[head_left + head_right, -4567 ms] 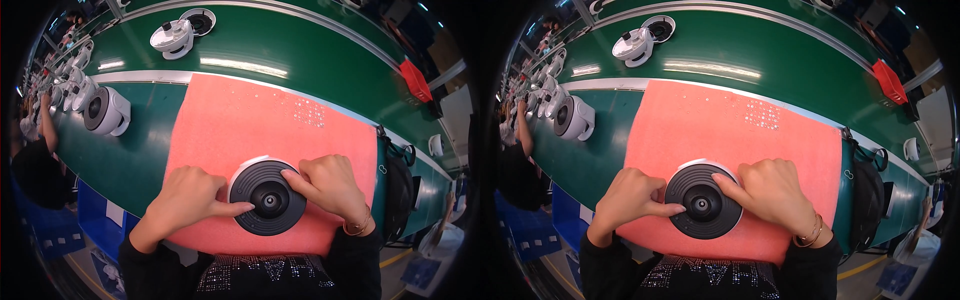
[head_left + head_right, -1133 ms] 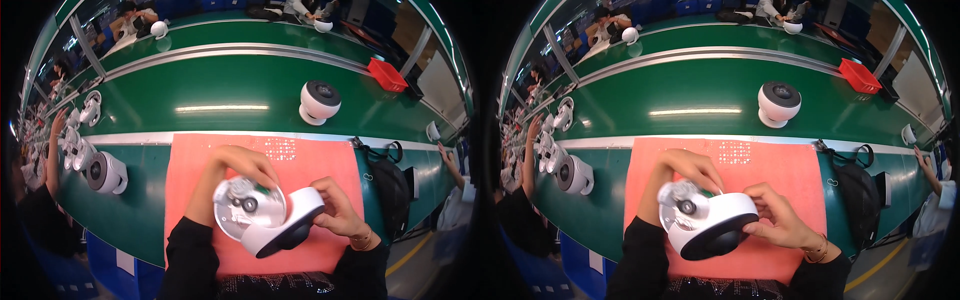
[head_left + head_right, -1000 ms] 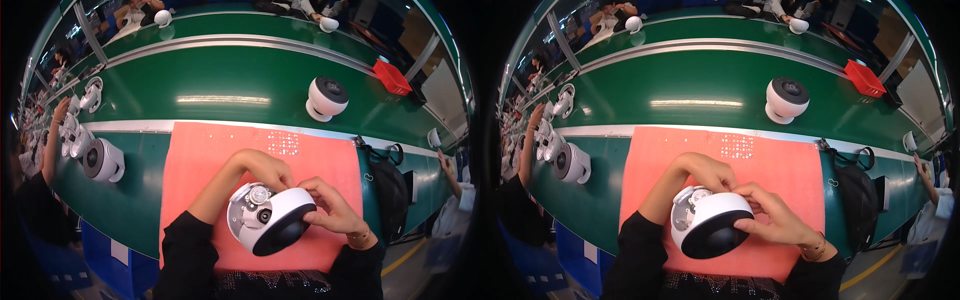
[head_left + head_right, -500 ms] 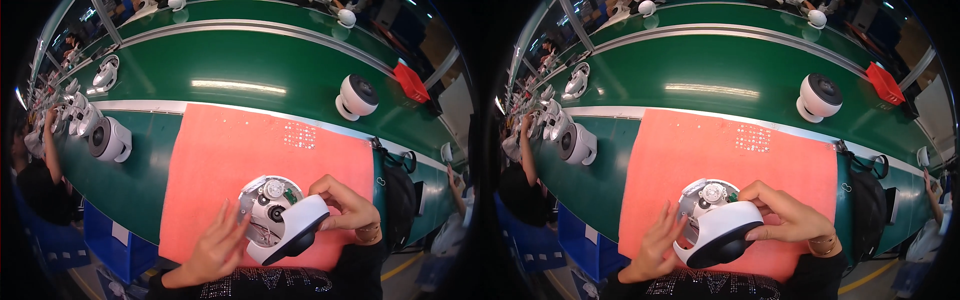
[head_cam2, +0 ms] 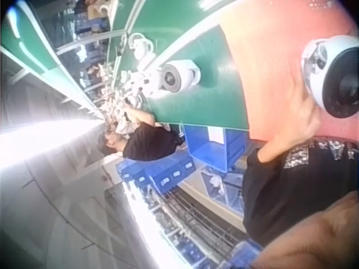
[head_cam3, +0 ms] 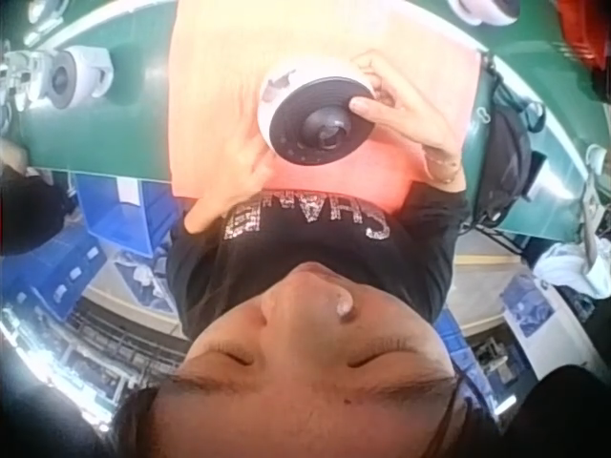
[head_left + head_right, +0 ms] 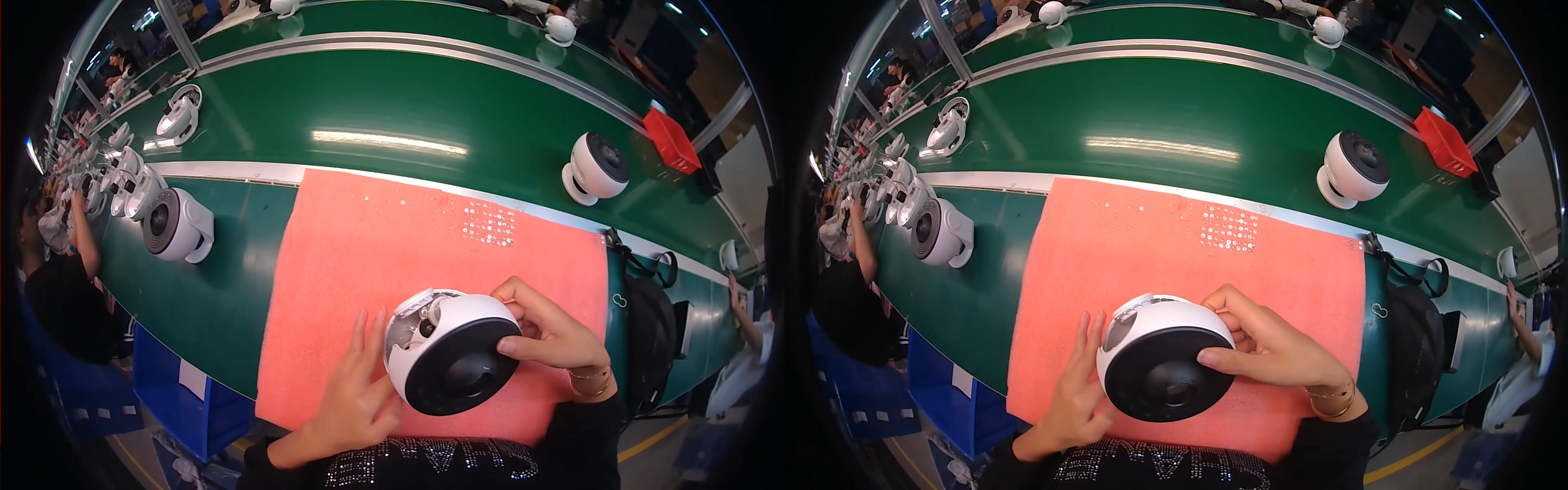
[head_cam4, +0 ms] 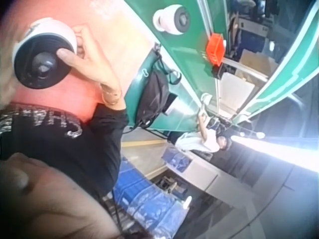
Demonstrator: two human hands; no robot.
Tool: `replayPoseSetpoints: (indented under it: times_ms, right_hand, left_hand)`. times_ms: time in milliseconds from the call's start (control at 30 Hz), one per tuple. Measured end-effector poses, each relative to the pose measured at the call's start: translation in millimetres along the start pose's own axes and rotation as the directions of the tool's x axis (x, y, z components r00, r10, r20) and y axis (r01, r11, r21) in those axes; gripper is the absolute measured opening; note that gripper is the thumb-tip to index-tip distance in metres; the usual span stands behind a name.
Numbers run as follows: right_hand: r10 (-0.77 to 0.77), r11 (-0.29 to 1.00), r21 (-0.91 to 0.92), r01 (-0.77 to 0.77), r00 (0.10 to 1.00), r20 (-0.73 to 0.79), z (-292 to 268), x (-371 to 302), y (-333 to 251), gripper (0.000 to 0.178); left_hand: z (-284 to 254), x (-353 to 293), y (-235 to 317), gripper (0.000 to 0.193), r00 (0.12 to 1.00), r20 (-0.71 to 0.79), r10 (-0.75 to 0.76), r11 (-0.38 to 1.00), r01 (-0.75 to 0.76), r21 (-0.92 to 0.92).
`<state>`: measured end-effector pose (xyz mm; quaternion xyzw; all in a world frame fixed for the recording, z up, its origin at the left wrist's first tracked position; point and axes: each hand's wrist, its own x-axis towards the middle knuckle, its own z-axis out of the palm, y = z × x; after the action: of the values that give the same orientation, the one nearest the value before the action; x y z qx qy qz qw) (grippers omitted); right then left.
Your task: Assembling the outer casing and components of dome security cameras on a factory assembly line.
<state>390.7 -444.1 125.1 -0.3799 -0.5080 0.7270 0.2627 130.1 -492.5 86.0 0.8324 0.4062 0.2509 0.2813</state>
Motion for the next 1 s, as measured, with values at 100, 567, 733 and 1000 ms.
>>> replayPoseSetpoints:
  times_ms: [100,567,733,1000]
  right_hand:
    - [0.033,0.993,-0.113,-0.042,0.996,-0.080,8,3,-8,0.032]
    - [-0.253,0.658,-0.753,0.028,0.950,-0.186,9,16,-6,0.028]
    - [-0.234,0.571,-0.820,0.039,0.965,-0.117,8,22,0,0.038]
    - [-0.332,0.421,-0.906,0.049,0.938,-0.104,2,27,5,0.047]
  left_hand:
    - [-2,-3,-10,0.031,0.998,-0.053,-0.026,0.997,0.022,-0.075]
    - [-34,33,11,0.034,0.913,0.097,-0.397,0.905,0.406,-0.124]
    - [-42,32,3,0.035,0.914,0.157,-0.373,0.928,0.365,0.078]
    - [-49,49,3,0.042,0.944,0.203,-0.260,0.951,0.214,0.222]
